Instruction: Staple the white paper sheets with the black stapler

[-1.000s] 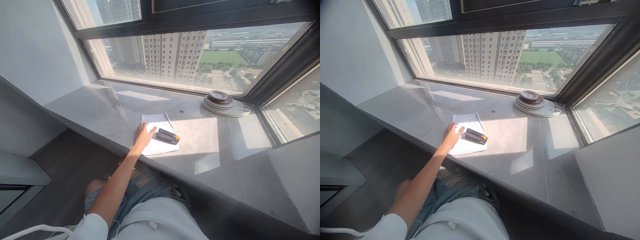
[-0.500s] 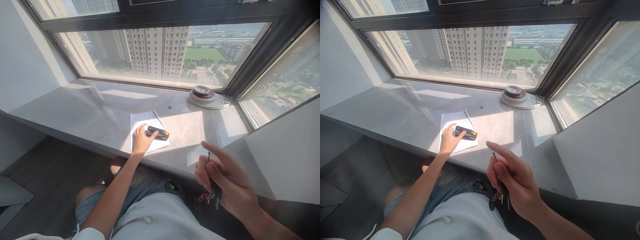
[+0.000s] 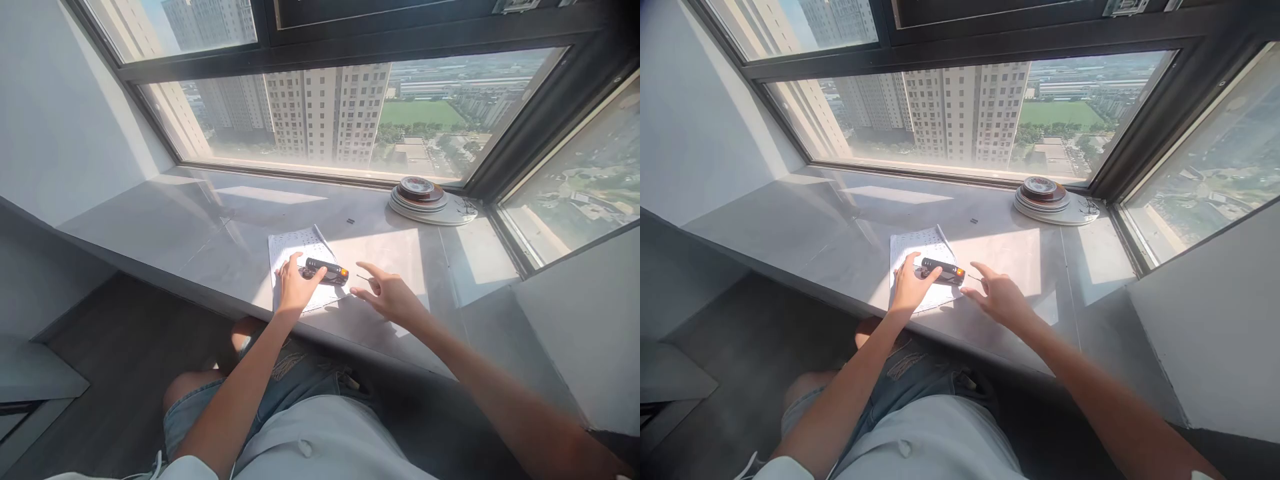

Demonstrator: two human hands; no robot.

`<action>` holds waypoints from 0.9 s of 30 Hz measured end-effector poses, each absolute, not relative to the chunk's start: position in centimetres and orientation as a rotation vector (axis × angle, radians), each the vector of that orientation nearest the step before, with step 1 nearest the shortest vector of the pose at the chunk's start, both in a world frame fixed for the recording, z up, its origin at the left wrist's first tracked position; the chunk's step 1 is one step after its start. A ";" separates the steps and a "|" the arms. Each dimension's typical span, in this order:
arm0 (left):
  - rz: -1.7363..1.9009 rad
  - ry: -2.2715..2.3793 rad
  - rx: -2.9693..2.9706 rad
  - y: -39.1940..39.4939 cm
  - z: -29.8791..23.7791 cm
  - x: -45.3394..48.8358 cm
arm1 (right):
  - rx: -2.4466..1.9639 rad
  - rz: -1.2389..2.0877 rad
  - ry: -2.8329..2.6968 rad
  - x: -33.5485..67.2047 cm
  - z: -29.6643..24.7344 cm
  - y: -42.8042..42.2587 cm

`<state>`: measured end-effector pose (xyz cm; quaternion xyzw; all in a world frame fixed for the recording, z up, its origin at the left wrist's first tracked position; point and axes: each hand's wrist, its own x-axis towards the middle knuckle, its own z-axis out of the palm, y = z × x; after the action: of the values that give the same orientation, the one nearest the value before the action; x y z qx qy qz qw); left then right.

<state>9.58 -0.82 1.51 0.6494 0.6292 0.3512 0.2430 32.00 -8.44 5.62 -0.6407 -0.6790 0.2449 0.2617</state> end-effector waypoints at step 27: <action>0.953 1.680 2.331 5.7 -2.2 1.2 | -1.548 1.121 -1.668 37.4 10.8 -10.9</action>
<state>1.23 5.67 -2.25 0.7687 0.5542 0.3142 0.0571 37.35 -10.91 10.84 -0.5826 -0.6277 0.4217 0.2980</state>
